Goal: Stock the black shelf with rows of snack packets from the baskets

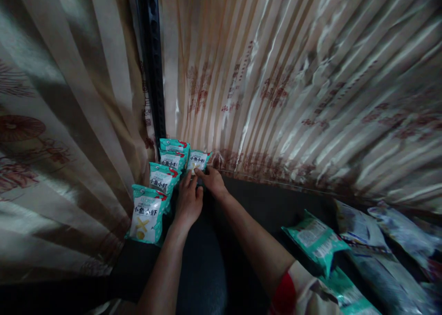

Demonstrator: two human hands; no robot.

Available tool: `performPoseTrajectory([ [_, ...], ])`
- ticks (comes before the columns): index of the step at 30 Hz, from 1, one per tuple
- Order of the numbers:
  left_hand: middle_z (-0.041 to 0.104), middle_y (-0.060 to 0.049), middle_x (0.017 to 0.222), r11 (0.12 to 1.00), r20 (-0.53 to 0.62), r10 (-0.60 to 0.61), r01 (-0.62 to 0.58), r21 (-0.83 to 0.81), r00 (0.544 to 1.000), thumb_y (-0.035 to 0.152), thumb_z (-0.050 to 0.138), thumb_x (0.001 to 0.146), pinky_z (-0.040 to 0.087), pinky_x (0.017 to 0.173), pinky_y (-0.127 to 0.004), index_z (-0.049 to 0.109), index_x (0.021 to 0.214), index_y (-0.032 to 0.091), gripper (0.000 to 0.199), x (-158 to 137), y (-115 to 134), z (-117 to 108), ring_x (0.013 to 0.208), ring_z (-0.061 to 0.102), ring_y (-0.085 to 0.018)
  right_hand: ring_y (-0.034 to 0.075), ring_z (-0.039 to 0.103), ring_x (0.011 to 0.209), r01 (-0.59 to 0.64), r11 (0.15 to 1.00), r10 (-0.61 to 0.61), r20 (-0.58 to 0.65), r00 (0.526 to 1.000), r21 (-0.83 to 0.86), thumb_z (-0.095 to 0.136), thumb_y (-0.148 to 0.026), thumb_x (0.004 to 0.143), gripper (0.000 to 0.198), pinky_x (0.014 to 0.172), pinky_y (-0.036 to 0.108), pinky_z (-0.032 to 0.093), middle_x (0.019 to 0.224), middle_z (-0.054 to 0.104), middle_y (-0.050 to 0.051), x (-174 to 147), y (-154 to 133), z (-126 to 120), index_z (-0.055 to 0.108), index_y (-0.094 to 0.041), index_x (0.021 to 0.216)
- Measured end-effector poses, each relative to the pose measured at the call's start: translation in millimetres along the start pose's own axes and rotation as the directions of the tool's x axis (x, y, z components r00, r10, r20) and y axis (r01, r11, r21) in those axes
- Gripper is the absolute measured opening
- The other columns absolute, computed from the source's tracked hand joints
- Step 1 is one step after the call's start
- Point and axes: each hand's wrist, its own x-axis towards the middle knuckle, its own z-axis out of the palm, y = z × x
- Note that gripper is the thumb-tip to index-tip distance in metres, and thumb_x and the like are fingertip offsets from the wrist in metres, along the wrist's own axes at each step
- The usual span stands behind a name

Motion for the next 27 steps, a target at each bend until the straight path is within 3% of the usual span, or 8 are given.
performPoseTrajectory([
  [4, 0.037, -0.014, 0.143, 1.0, 0.019, 0.01, -0.01, -0.007, 1.0, 0.019, 0.04, 0.085, 0.027, 0.112, -0.044, 0.05, 0.125, 0.009, 0.042, 0.1, -3.9, 3.1, 0.135, 0.03, -0.025, 0.023, 0.064, 0.095, -0.019, 0.998, 0.021, -0.027, 0.999, 0.068, 0.059, -0.046, 0.079, 0.038, 0.081, 0.033, 0.048, 0.1, 0.069, 0.01, -3.6, 1.1, 2.7, 0.062, -0.017, 0.104],
  [7, 0.037, -0.015, 0.144, 1.0, 0.038, 0.009, -0.009, -0.008, 0.999, 0.02, 0.04, 0.085, 0.026, 0.112, -0.043, 0.05, 0.126, 0.009, 0.043, 0.1, -4.4, 2.0, 0.135, 0.03, -0.025, 0.024, 0.06, 0.105, 0.073, 0.996, -0.066, -0.131, 0.989, 0.047, 0.057, -0.047, 0.08, 0.05, 0.089, 0.036, 0.046, 0.112, 0.065, 0.013, -27.1, 5.8, -6.1, 0.055, -0.014, 0.118],
  [11, 0.039, -0.015, 0.142, 0.999, 0.03, 0.034, -0.034, 0.021, 0.999, 0.023, 0.041, 0.086, 0.027, 0.112, -0.046, 0.057, 0.117, 0.01, 0.037, -3.7, 0.4, -2.8, 0.134, 0.032, -0.028, 0.025, 0.046, 0.123, 0.318, 0.925, -0.365, -0.261, 0.893, -0.206, 0.057, -0.038, 0.081, 0.051, 0.102, 0.042, 0.038, 0.13, 0.054, 0.013, -86.9, 29.2, -49.6, 0.049, -0.017, 0.127],
  [13, 0.042, -0.013, 0.14, 0.999, 0.024, 0.053, -0.054, 0.011, 0.998, 0.023, 0.044, 0.084, 0.031, 0.11, -0.047, 0.06, 0.112, 0.013, 0.033, -8.9, 5.7, -5.8, 0.133, 0.034, -0.029, 0.028, 0.035, 0.131, 0.3, 0.879, -0.418, -0.295, 0.859, -0.371, 0.055, -0.036, 0.082, 0.049, 0.105, 0.048, 0.033, 0.136, 0.049, 0.011, -120.8, 52.9, -80.5, 0.049, -0.019, 0.127],
  [17, 0.043, -0.014, 0.138, 0.993, 0.064, 0.006, 0.002, -0.118, 0.998, 0.025, 0.047, 0.084, 0.052, 0.089, -0.04, 0.059, 0.114, 0.016, 0.033, -25.2, 21.7, -10.2, 0.122, 0.048, -0.027, 0.04, 0.014, 0.137, -0.01, 0.813, -0.275, -0.4, 0.874, -0.582, 0.058, -0.043, 0.079, 0.055, 0.1, 0.065, 0.027, 0.147, 0.033, 0.013, -169.5, 118.6, -132.0, 0.048, -0.021, 0.129],
  [19, 0.044, -0.015, 0.136, 0.984, 0.074, -0.033, 0.045, -0.17, 0.997, 0.027, 0.047, 0.084, 0.056, 0.081, -0.036, 0.059, 0.114, 0.015, 0.034, -34.4, 30.1, -11.3, 0.115, 0.054, -0.026, 0.045, 0.014, 0.136, -0.099, 0.792, -0.179, -0.385, 0.905, -0.602, 0.065, -0.041, 0.073, 0.061, 0.097, 0.068, 0.028, 0.147, 0.031, 0.016, -179.9, 149.0, -145.0, 0.05, -0.02, 0.127],
  [23, 0.051, -0.013, 0.13, 0.975, 0.047, -0.034, 0.044, -0.216, 0.998, 0.025, 0.049, 0.083, 0.057, 0.074, -0.034, 0.061, 0.11, 0.017, 0.031, -51.7, 43.2, -12.4, 0.103, 0.06, -0.022, 0.038, 0.026, 0.135, -0.001, 0.81, -0.195, -0.271, 0.943, -0.587, 0.061, -0.021, 0.07, 0.055, 0.103, 0.057, 0.03, 0.14, 0.039, 0.017, -186.4, 173.7, -147.1, 0.053, -0.018, 0.124],
  [27, 0.06, -0.01, 0.119, 0.965, 0.156, 0.011, 0.03, -0.259, 0.988, 0.022, 0.049, 0.083, 0.057, 0.075, -0.031, 0.059, 0.114, 0.018, 0.034, -68.0, 53.1, -15.5, 0.097, 0.062, -0.019, 0.033, 0.038, 0.129, 0.079, 0.897, -0.191, -0.22, 0.957, -0.434, 0.056, -0.021, 0.07, 0.052, 0.105, 0.052, 0.032, 0.131, 0.051, 0.014, -196.6, 139.6, -139.1, 0.055, -0.02, 0.122],
])
